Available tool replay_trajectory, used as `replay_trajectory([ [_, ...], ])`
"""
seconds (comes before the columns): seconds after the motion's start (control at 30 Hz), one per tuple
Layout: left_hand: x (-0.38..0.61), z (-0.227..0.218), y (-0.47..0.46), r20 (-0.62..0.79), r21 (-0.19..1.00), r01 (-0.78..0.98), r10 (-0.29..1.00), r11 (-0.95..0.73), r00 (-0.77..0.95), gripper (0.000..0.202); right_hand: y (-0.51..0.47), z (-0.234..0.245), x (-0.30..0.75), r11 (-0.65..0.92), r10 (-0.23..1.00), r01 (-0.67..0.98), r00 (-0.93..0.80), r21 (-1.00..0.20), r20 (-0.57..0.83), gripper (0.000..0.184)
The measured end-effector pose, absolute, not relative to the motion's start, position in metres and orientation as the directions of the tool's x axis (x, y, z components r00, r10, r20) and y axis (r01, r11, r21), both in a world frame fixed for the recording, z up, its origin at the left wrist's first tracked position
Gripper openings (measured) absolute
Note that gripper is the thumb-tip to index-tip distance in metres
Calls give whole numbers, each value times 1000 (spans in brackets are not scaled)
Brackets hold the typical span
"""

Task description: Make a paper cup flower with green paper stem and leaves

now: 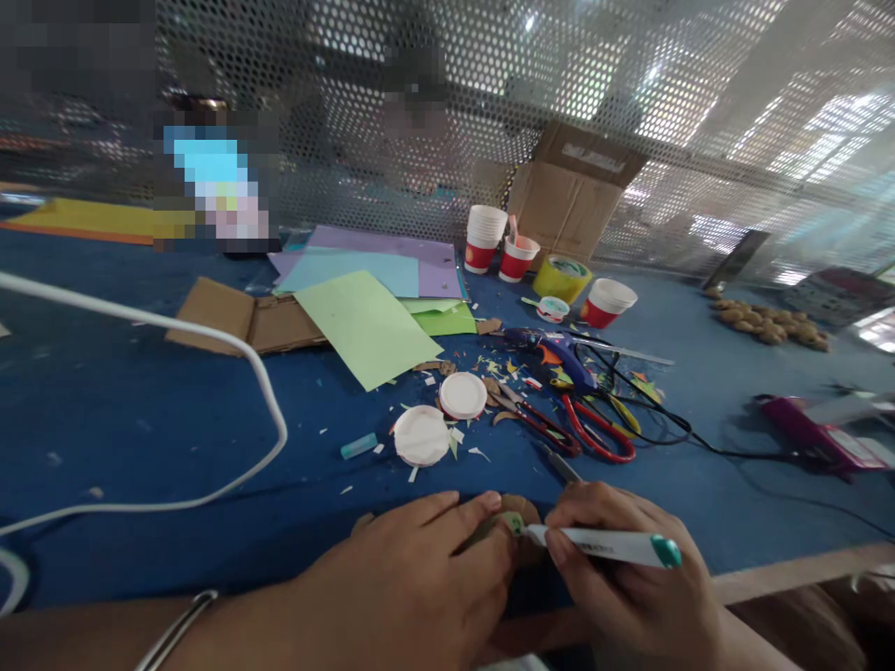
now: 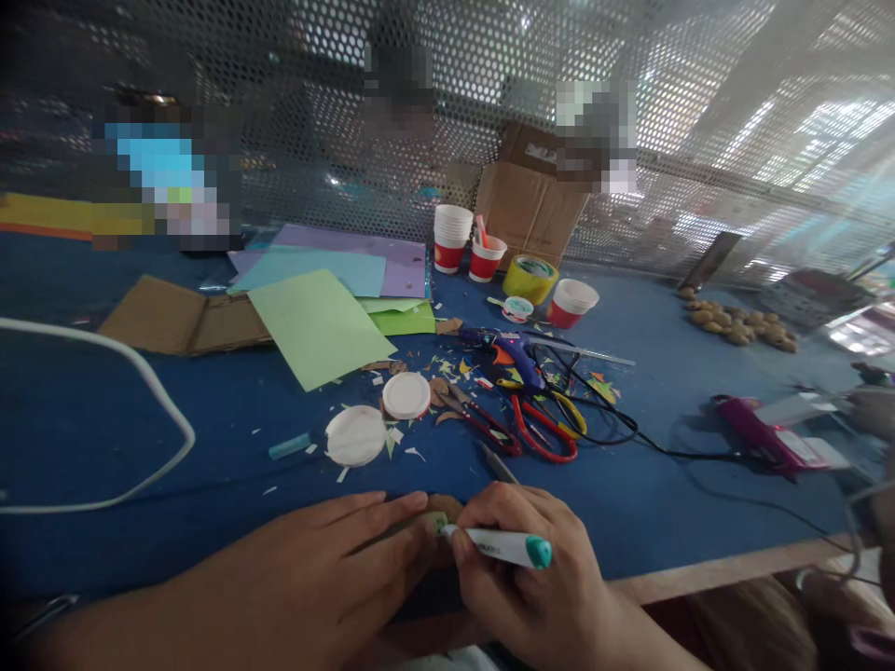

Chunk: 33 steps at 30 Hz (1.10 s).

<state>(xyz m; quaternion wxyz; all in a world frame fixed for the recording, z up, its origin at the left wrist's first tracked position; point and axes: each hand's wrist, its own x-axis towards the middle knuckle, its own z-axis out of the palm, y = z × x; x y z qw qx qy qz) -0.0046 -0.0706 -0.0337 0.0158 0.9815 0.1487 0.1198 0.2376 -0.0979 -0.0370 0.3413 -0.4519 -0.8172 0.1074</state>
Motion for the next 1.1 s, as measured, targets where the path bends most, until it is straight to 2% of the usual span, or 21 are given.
replay_trajectory([
  [0.33, -3, -40, -73, 260, 77, 305, 315, -949, 913, 39, -99, -37, 236, 577, 802, 667, -352, -471, 483, 10],
  [0.87, -3, -37, -75, 223, 67, 322, 329, -944, 918, 35, -98, -36, 236, 573, 799, 685, -347, -449, 491, 11],
  [1.1, -3, -38, -72, 241, 63, 292, 299, -954, 923, 39, -97, -36, 235, 578, 790, 689, -340, -437, 510, 9],
])
